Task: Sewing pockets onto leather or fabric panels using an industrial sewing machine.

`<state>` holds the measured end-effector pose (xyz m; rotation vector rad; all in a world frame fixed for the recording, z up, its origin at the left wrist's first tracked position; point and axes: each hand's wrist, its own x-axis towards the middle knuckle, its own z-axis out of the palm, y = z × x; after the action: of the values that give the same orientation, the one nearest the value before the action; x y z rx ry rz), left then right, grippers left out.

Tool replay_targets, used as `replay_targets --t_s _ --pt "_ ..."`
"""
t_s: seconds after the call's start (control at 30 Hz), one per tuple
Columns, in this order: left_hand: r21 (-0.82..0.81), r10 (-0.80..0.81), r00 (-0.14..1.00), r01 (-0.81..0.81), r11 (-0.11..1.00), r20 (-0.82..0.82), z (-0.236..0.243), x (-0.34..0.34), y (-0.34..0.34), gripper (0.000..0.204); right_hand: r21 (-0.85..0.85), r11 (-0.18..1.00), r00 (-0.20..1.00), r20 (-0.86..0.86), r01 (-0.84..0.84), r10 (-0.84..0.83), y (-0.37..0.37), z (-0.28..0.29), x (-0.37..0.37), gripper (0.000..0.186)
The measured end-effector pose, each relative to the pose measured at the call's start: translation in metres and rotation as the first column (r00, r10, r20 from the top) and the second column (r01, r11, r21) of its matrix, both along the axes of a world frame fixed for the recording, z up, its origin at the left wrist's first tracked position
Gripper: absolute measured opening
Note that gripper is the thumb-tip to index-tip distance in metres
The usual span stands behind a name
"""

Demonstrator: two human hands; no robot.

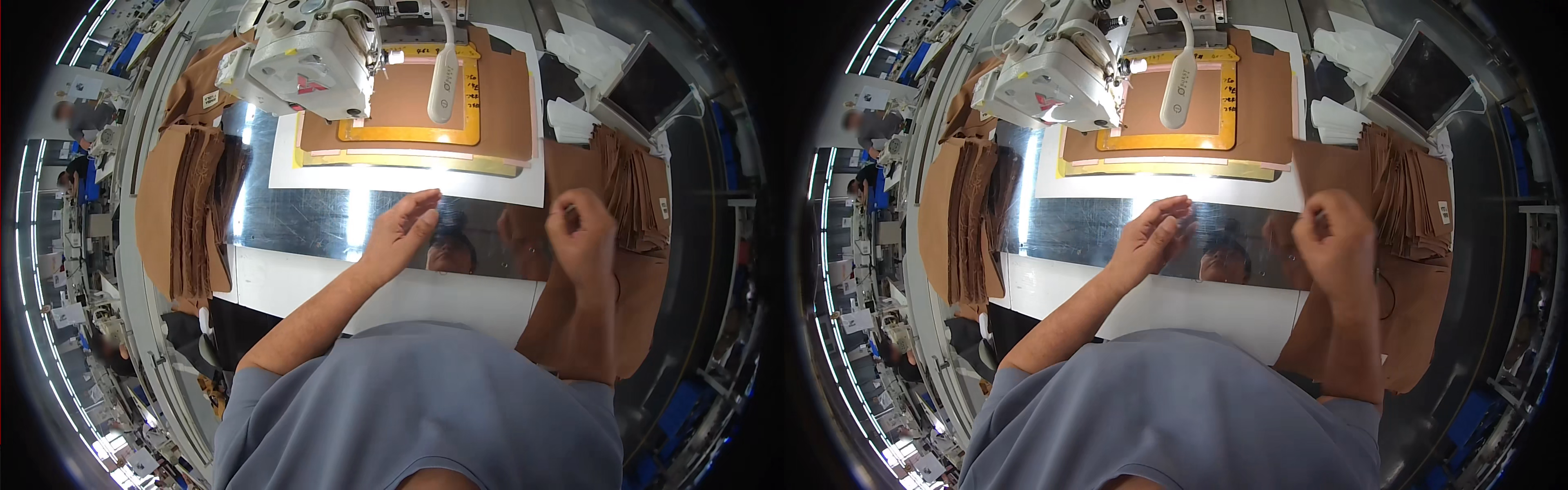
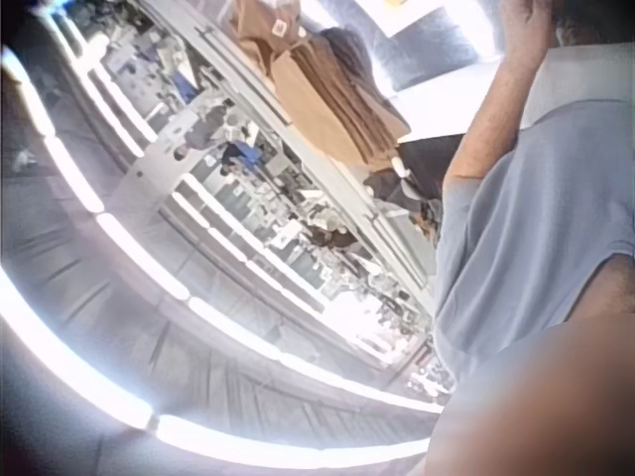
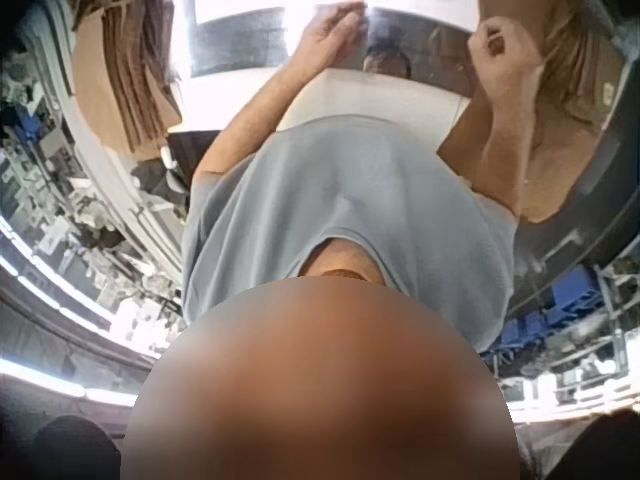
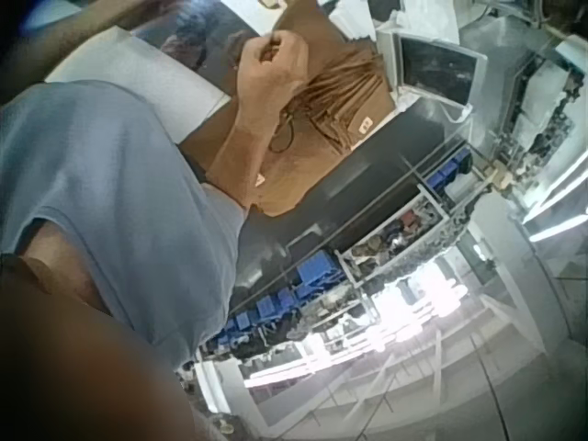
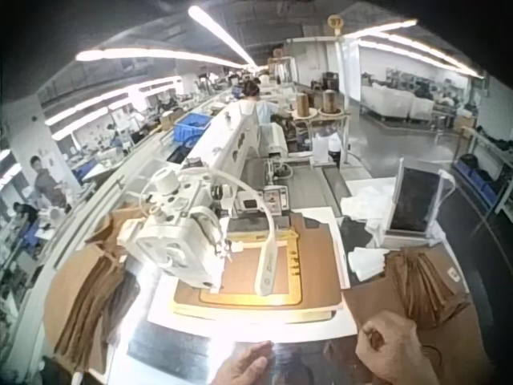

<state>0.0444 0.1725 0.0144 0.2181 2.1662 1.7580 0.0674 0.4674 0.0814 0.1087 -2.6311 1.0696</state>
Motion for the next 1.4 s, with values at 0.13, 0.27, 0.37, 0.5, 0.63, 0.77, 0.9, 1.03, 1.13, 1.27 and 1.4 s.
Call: replay_targets --t_s 0.13,0.27,0.37,0.5,0.63,0.77,0.9,1.03,1.13,1.27,1.4 --pt "0.355 -0.056 0.943 -0.069 0.932 0.328 -0.009 0.000 0.026 0.046 -0.283 0.920 0.939 0.132 -0.272 0.318 -0.078 -0.047 -0.007 0.008" --pt "0.264 0.005 0.888 -0.142 0.954 0.460 -0.034 -0.011 -0.002 0.036 -0.241 0.906 0.890 0.219 -0.348 0.400 -0.097 -0.039 -0.033 0.010" --pt "0.299 0.019 0.893 -0.171 0.939 0.450 -0.026 -0.013 -0.005 0.030 -0.006 0.964 0.951 -0.168 -0.265 0.260 -0.099 -0.044 -0.071 0.016" --pt "0.363 0.008 0.887 -0.197 0.911 0.462 -0.024 -0.031 -0.007 0.028 -0.129 0.895 0.904 -0.048 -0.428 0.425 -0.108 -0.068 -0.113 0.019" --pt "0.370 0.104 0.910 -0.265 0.891 0.402 -0.022 -0.060 -0.012 0.025 -0.461 0.805 0.838 0.206 -0.373 0.506 -0.117 -0.078 -0.154 0.023" --pt "0.214 0.123 0.951 -0.188 0.959 0.283 -0.028 -0.089 -0.034 0.021 -0.449 0.808 0.865 0.136 -0.381 0.483 -0.111 -0.090 -0.223 0.023" --pt "0.088 0.179 0.934 -0.216 0.972 0.310 -0.024 -0.113 -0.047 0.029 0.130 0.920 0.923 0.164 -0.370 0.348 -0.128 -0.067 -0.266 0.025" --pt "-0.009 0.202 0.927 -0.210 0.978 0.317 -0.015 -0.128 -0.048 0.027 0.305 0.870 0.917 0.231 -0.386 0.325 -0.139 -0.070 -0.296 0.031" --pt "-0.312 0.211 0.968 -0.160 0.937 0.137 -0.015 -0.124 -0.052 0.023 0.326 0.851 0.911 0.116 -0.412 0.396 -0.136 -0.086 -0.312 0.025" --pt "-0.519 -0.020 0.918 -0.205 0.830 -0.395 -0.028 -0.113 -0.063 0.026 0.360 0.872 0.941 0.068 -0.332 0.330 -0.140 -0.107 -0.320 0.027" --pt "-0.707 -0.347 0.734 -0.251 0.661 -0.584 -0.025 -0.122 -0.065 0.039 0.387 0.857 0.940 0.123 -0.341 0.319 -0.146 -0.099 -0.318 0.026"
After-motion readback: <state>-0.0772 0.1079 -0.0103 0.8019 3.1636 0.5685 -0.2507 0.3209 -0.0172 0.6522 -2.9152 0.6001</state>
